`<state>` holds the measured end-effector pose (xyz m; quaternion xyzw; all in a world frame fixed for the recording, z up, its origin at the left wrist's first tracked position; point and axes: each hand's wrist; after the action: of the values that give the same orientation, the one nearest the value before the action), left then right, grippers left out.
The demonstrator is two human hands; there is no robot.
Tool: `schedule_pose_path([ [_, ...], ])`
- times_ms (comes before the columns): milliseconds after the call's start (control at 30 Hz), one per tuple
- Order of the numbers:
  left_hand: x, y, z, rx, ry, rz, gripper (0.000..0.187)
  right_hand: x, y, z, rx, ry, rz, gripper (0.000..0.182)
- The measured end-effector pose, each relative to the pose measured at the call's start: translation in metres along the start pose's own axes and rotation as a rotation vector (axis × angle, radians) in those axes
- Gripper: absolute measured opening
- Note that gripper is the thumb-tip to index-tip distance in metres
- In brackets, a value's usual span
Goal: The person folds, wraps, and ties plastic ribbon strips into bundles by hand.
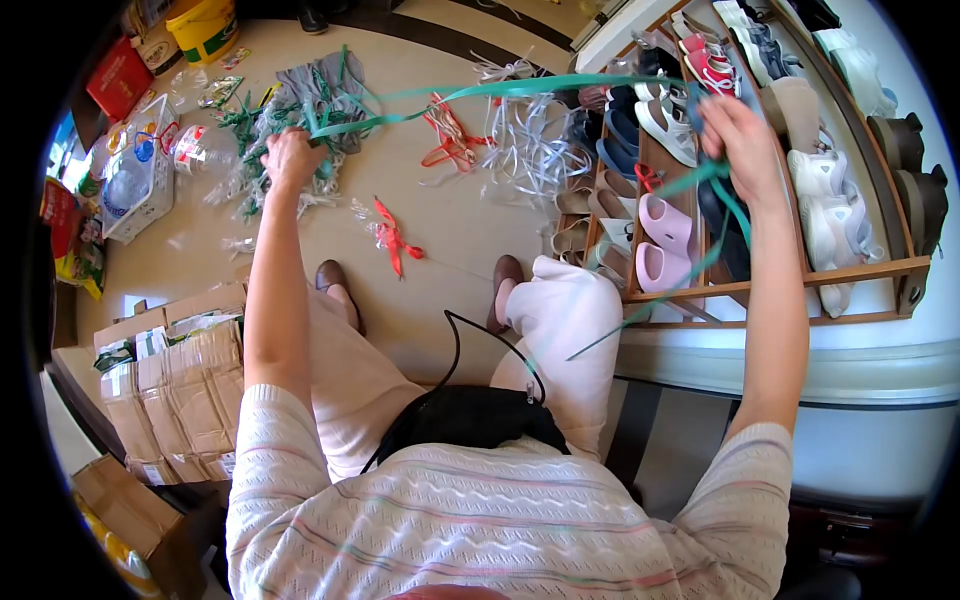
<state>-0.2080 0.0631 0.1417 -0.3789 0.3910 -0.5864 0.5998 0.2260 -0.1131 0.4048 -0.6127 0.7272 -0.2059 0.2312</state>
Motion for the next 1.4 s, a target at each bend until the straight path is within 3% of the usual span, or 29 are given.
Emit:
schedule_pose_path([
  [33, -0.004, 0.001, 0.004, -0.014, -0.009, -0.077, 0.043, -0.023, 0.007, 0.006, 0.159, -0.058, 0.065, 0.020],
  [100, -0.007, 0.008, 0.006, 0.285, 0.075, -0.264, 0.043, -0.074, 0.021, 0.028, 0.360, -0.218, 0.037, 0.021],
  [133, -0.001, 0.009, 0.013, 0.393, 0.131, -0.323, 0.042, -0.094, 0.034, 0.036, 0.528, -0.201, 0.101, 0.024],
  [200, 0.017, -0.015, 0.037, 0.578, 0.083, -0.539, 0.041, -0.128, 0.055, 0.055, 0.807, -0.335, 0.093, 0.028],
  [233, 0.015, -0.010, 0.039, 0.613, 0.057, -0.545, 0.037, -0.133, 0.073, 0.052, 0.877, -0.280, 0.098, 0.027],
  [267, 0.015, -0.009, 0.040, 0.602, 0.101, -0.513, 0.036, -0.139, 0.086, 0.059, 0.814, -0.402, 0.142, 0.029],
  [333, 0.015, -0.005, 0.040, 0.581, 0.180, -0.448, 0.035, -0.149, 0.103, 0.068, 0.842, -0.372, 0.158, 0.028],
  [367, 0.015, -0.003, 0.041, 0.614, 0.238, -0.441, 0.026, -0.154, 0.104, 0.069, 0.848, -0.270, 0.090, 0.027],
  [467, 0.013, 0.019, 0.043, 0.610, 0.407, -0.337, 0.020, -0.171, 0.096, 0.093, 0.961, -0.296, 0.148, 0.024],
  [500, 0.019, 0.011, 0.055, 0.658, 0.312, -0.462, 0.025, -0.174, 0.092, 0.099, 0.967, -0.322, 0.180, 0.022],
  [600, 0.024, 0.013, 0.074, 0.641, 0.291, -0.498, 0.027, -0.174, 0.081, 0.102, 1.083, -0.201, 0.286, 0.025],
  [700, 0.023, 0.038, 0.077, 0.207, 0.553, -0.293, 0.027, -0.182, 0.058, 0.102, 0.826, -0.099, 0.303, 0.026],
  [800, 0.029, 0.035, 0.086, 0.132, 0.492, -0.353, 0.025, -0.173, 0.039, 0.082, 0.357, 0.078, 0.273, 0.026],
  [1000, 0.039, 0.041, 0.094, 0.308, 0.700, -0.415, 0.042, -0.160, 0.008, 0.072, -0.034, 0.135, 0.222, 0.026],
  [1133, 0.057, 0.051, 0.116, 0.180, 0.688, -0.316, 0.033, -0.131, 0.030, 0.048, -0.227, 0.056, 0.110, 0.022],
  [1200, 0.063, 0.052, 0.126, 0.311, 0.716, -0.144, 0.022, -0.120, 0.037, 0.046, -0.280, 0.081, 0.031, 0.024],
  [1300, 0.065, 0.040, 0.138, 0.543, 0.752, 0.060, 0.020, -0.099, 0.052, 0.035, -0.333, 0.102, -0.044, 0.023],
  [1400, 0.064, 0.033, 0.142, 0.734, 0.684, 0.048, 0.023, -0.083, 0.063, 0.030, -0.289, 0.107, -0.094, 0.026],
])
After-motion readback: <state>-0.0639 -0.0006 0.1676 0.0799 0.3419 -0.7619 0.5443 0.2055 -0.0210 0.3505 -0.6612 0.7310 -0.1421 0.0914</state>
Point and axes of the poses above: each hand's wrist, its own x-axis away from the middle knuckle, its own y-axis out of the palm, z = x × y, and after that the axes turned 4 degrees about x, right-handed
